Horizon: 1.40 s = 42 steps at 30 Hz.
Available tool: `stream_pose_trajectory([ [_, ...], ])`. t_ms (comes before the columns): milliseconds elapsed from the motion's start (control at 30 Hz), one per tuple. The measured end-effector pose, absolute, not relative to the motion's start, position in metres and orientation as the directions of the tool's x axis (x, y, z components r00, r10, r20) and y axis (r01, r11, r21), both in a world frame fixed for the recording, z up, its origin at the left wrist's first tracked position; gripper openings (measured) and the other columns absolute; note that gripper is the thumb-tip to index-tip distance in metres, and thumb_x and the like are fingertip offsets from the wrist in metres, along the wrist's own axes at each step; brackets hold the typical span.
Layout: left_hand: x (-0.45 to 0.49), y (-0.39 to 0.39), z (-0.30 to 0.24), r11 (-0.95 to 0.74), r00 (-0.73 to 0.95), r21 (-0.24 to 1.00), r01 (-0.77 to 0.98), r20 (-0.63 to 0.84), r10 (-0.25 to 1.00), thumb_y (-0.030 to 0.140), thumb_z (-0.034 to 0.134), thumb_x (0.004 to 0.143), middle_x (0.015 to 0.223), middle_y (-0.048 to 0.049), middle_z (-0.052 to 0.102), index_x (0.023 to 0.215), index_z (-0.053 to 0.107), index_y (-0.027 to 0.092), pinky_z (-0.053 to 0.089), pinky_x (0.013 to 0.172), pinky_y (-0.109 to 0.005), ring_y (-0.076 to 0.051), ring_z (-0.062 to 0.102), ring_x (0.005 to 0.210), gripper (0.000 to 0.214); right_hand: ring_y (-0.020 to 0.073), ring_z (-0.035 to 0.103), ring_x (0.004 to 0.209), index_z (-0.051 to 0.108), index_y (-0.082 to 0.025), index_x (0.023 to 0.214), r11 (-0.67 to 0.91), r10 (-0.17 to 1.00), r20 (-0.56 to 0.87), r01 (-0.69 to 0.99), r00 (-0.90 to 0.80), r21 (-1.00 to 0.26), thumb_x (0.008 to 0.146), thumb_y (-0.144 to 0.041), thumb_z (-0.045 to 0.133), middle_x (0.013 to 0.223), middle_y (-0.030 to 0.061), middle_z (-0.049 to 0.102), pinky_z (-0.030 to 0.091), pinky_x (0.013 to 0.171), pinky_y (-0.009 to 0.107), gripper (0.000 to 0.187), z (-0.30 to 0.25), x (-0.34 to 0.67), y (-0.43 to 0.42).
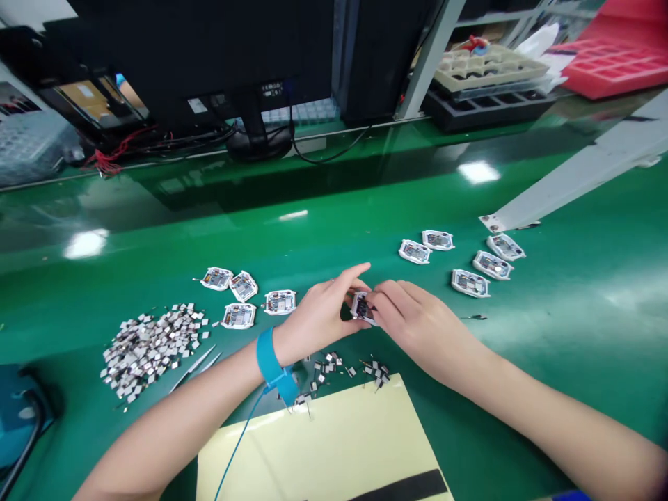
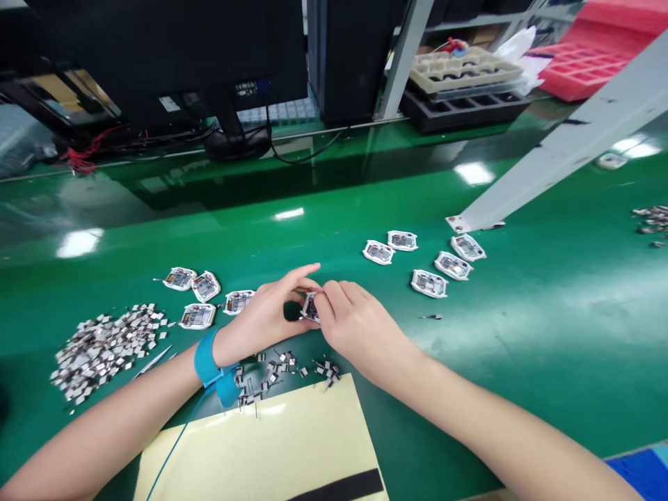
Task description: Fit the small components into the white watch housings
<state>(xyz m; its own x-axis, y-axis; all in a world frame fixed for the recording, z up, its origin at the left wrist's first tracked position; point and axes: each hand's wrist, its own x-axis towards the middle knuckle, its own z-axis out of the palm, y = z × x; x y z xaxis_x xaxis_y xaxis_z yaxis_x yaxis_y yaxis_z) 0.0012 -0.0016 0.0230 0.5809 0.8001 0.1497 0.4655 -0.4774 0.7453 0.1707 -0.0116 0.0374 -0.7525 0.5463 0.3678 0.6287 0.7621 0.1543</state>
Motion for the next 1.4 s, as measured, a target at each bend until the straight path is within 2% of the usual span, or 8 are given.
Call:
stream_pose_trajectory([
  [200,0.003,-0.008,0.032,-0.367,0.546,0.842,0.394,0.107,0.831,0.009,0.07,0.063,0.102,-0.0049,0.061,0.126,0.03,0.019,0.052,0.075,-0.028,-0.013,0.059,0.079,0.075,0.0172,0.048,0.058,0.058,-0.009,0.065,0.8,0.464,0.483,0.585,-0.742,0.13,0.079,-0.006,0.048,0.064,0.0084,0.054,0.044,0.052,0.031,0.017,0.04,0.175,-0.013],
  [433,0.008,-0.017,0.038,-0.35,0.461,0.885,0.307,0.183,0.868,0.013,0.068,0.067,0.099,-0.0028,0.06,0.121,0.035,0.02,0.052,0.075,-0.025,-0.011,0.058,0.077,0.063,0.0148,0.054,0.074,0.057,-0.007,0.094,0.793,0.507,0.65,0.602,-0.566,-0.095,0.083,-0.003,0.044,0.086,0.0109,0.059,0.049,0.062,0.027,0.017,0.034,0.181,-0.018],
  [667,0.011,-0.025,0.04,-0.393,0.369,0.846,0.36,0.258,0.893,0.009,0.069,0.065,0.099,-0.0029,0.062,0.116,0.038,0.02,0.052,0.076,-0.026,-0.011,0.061,0.078,0.061,0.0184,0.056,0.069,0.059,-0.005,0.088,0.738,0.503,0.649,0.674,-0.57,0.02,0.078,-0.001,0.05,0.084,0.0119,0.063,0.046,0.055,0.032,0.015,0.043,0.179,-0.023],
  [933,0.012,-0.027,0.041,-0.328,0.328,0.925,0.192,0.255,0.91,0.013,0.072,0.064,0.098,-0.002,0.062,0.114,0.04,0.022,0.052,0.077,-0.023,-0.011,0.061,0.083,0.061,0.0091,0.054,0.073,0.059,-0.016,0.075,0.632,0.77,0.579,0.445,-0.269,-0.634,0.076,-0.002,0.057,0.079,0.0016,0.054,0.046,0.061,0.021,0.014,0.041,0.176,-0.017],
  [1100,0.012,-0.028,0.041,-0.316,0.332,0.929,0.191,0.242,0.912,0.015,0.072,0.064,0.097,-0.0026,0.062,0.114,0.041,0.022,0.052,0.078,-0.026,-0.013,0.061,0.087,0.059,0.0096,0.054,0.071,0.057,-0.017,0.073,0.53,0.848,0.486,0.308,-0.213,-0.79,0.076,-0.006,0.058,0.076,0.0002,0.053,0.046,0.055,0.02,0.012,0.035,0.172,-0.014],
  [1200,0.012,-0.027,0.04,-0.322,0.324,0.921,0.22,0.242,0.914,0.015,0.072,0.064,0.097,-0.0028,0.063,0.113,0.041,0.021,0.053,0.077,-0.026,-0.013,0.062,0.084,0.058,0.0109,0.055,0.072,0.06,-0.019,0.077,0.607,0.794,0.526,0.379,-0.303,-0.698,0.076,-0.007,0.059,0.078,0.0008,0.056,0.046,0.059,0.023,0.011,0.037,0.178,-0.013],
  [1333,0.012,-0.026,0.039,-0.342,0.317,0.898,0.276,0.251,0.915,0.012,0.072,0.063,0.098,-0.003,0.063,0.11,0.043,0.02,0.052,0.079,-0.029,-0.015,0.062,0.087,0.056,0.0136,0.047,0.063,0.061,-0.014,0.087,0.776,0.521,0.646,0.624,-0.558,-0.087,0.078,-0.005,0.054,0.082,0.0069,0.06,0.04,0.053,0.028,0.014,0.047,0.185,-0.017],
  [1400,0.012,-0.027,0.039,-0.353,0.325,0.882,0.311,0.25,0.912,0.012,0.073,0.063,0.097,-0.0027,0.063,0.11,0.043,0.02,0.052,0.08,-0.03,-0.015,0.062,0.086,0.056,0.0146,0.045,0.063,0.059,-0.01,0.087,0.768,0.478,0.64,0.64,-0.602,0.029,0.078,-0.002,0.052,0.08,0.0093,0.06,0.039,0.052,0.029,0.014,0.049,0.186,-0.019],
])
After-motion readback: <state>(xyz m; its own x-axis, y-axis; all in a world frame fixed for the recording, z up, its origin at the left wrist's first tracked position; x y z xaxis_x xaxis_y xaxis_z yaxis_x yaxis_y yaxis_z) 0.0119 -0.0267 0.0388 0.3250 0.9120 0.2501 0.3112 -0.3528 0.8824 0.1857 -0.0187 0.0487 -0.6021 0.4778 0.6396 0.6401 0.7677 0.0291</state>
